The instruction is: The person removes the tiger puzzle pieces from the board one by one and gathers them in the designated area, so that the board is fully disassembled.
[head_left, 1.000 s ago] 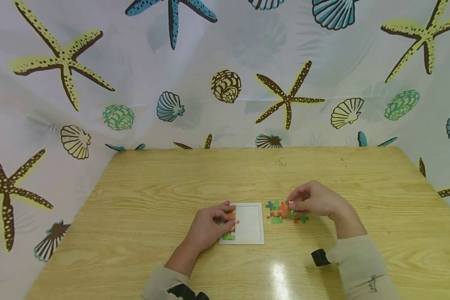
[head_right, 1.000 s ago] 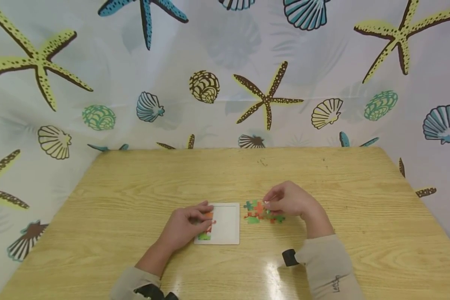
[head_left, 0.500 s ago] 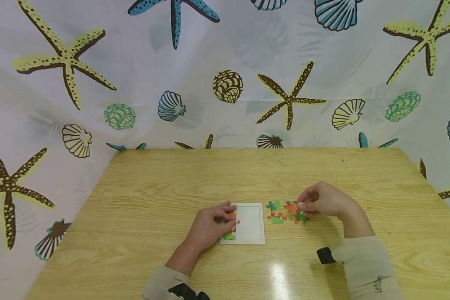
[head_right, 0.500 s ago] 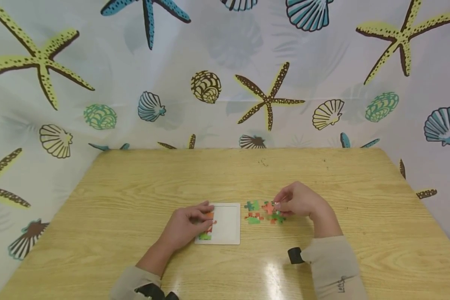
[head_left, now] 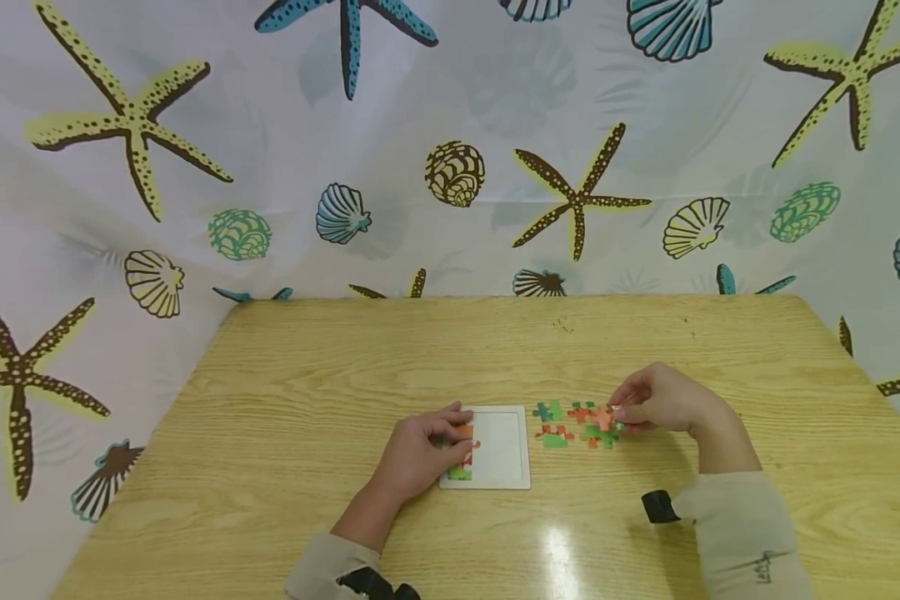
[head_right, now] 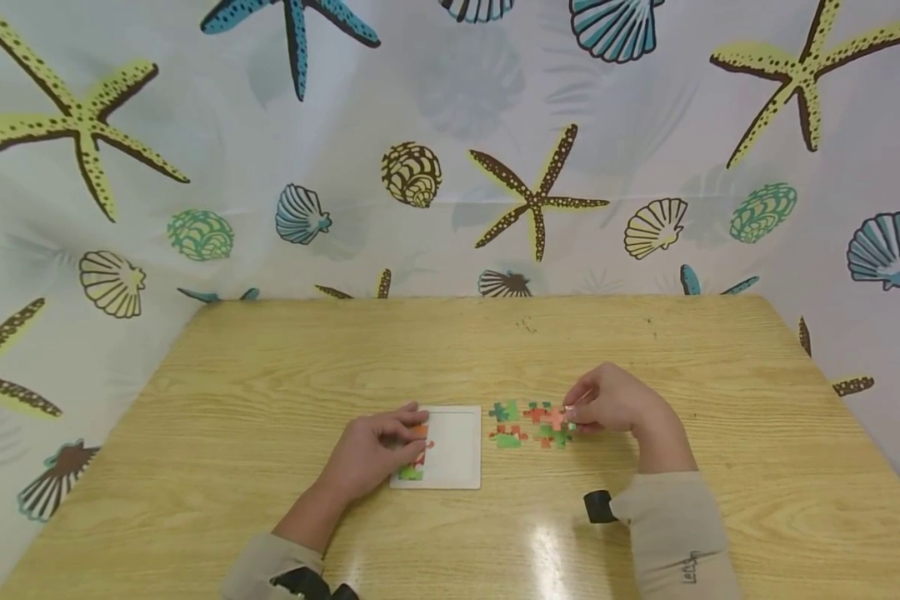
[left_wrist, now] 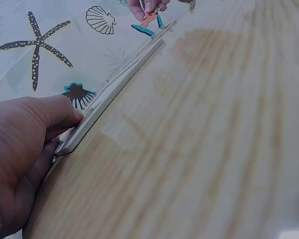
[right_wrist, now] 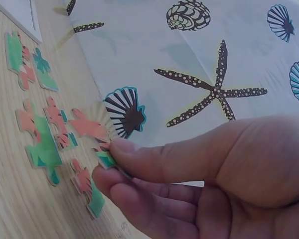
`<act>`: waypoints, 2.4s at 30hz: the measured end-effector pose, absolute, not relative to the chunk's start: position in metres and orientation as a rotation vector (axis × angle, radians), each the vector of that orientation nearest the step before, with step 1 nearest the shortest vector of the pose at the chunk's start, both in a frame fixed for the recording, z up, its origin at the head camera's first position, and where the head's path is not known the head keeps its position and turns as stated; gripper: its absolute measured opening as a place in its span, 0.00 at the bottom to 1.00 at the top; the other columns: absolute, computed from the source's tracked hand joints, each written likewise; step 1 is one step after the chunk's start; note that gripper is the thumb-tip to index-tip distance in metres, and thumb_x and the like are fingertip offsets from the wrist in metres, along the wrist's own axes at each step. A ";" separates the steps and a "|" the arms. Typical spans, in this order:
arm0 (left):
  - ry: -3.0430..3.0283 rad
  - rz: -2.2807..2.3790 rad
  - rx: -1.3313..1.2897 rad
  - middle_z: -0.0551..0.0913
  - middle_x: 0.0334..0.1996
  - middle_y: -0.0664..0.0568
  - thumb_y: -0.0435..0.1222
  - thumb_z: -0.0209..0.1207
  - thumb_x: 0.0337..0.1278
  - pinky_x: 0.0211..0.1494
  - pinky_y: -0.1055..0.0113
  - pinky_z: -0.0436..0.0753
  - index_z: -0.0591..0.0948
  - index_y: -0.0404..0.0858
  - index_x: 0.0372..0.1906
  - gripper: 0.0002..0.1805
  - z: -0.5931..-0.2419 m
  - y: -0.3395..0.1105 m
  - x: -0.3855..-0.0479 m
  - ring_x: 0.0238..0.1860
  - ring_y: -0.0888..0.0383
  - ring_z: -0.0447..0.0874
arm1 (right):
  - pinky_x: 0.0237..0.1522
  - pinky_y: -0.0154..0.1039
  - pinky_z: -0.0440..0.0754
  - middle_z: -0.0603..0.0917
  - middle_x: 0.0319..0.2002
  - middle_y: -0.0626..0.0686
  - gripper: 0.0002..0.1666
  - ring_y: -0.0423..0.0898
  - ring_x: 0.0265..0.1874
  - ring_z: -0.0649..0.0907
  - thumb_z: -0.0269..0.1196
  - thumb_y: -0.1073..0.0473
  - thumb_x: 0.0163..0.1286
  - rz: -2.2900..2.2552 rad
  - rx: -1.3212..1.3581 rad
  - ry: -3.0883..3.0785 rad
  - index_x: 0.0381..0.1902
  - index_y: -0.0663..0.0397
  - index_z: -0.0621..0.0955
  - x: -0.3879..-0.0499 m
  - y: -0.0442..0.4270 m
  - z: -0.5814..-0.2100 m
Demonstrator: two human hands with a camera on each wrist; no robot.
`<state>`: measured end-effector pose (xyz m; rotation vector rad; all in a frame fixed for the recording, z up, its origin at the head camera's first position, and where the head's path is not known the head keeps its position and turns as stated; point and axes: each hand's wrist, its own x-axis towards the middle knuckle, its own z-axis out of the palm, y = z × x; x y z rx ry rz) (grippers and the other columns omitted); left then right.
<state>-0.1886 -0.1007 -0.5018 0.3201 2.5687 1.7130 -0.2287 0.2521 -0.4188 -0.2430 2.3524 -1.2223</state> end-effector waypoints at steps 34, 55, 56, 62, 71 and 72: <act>2.538 1.715 0.341 0.86 0.59 0.45 0.28 0.71 0.60 0.72 0.56 0.76 0.92 0.32 0.36 0.02 -0.500 -0.103 -0.189 0.74 0.47 0.72 | 0.31 0.36 0.88 0.87 0.31 0.54 0.06 0.41 0.25 0.84 0.67 0.72 0.69 -1.083 -0.072 2.399 0.41 0.74 0.84 -0.227 0.277 -0.420; 2.554 1.625 0.446 0.85 0.61 0.50 0.30 0.72 0.60 0.71 0.57 0.76 0.93 0.36 0.39 0.04 -0.500 -0.110 -0.191 0.75 0.50 0.70 | 0.31 0.38 0.85 0.87 0.29 0.53 0.02 0.44 0.25 0.82 0.71 0.71 0.65 -0.962 -0.018 2.495 0.32 0.66 0.86 -0.228 0.271 -0.422; 2.552 1.621 0.465 0.85 0.61 0.50 0.30 0.72 0.60 0.71 0.57 0.76 0.93 0.36 0.40 0.04 -0.500 -0.111 -0.191 0.76 0.50 0.69 | 0.31 0.38 0.85 0.87 0.29 0.53 0.02 0.45 0.25 0.82 0.71 0.71 0.65 -0.956 -0.018 2.497 0.32 0.66 0.86 -0.228 0.272 -0.422; 2.572 1.607 0.609 0.84 0.63 0.50 0.31 0.71 0.62 0.72 0.54 0.75 0.92 0.33 0.44 0.08 -0.498 -0.115 -0.190 0.78 0.49 0.65 | 0.32 0.39 0.85 0.87 0.27 0.51 0.05 0.44 0.26 0.84 0.71 0.66 0.65 -0.936 -0.063 2.537 0.32 0.65 0.88 -0.228 0.273 -0.420; 2.689 1.460 0.540 0.83 0.65 0.51 0.37 0.74 0.59 0.72 0.51 0.76 0.90 0.34 0.51 0.17 -0.497 -0.133 -0.190 0.74 0.50 0.72 | 0.37 0.41 0.88 0.88 0.30 0.52 0.08 0.44 0.28 0.85 0.69 0.64 0.69 -1.055 -0.106 2.509 0.35 0.67 0.88 -0.229 0.263 -0.412; 2.678 1.463 0.542 0.83 0.65 0.50 0.37 0.74 0.59 0.72 0.51 0.76 0.90 0.33 0.51 0.17 -0.498 -0.133 -0.190 0.74 0.49 0.72 | 0.37 0.41 0.88 0.89 0.31 0.52 0.09 0.45 0.29 0.85 0.69 0.63 0.69 -1.070 -0.118 2.506 0.36 0.67 0.88 -0.229 0.261 -0.412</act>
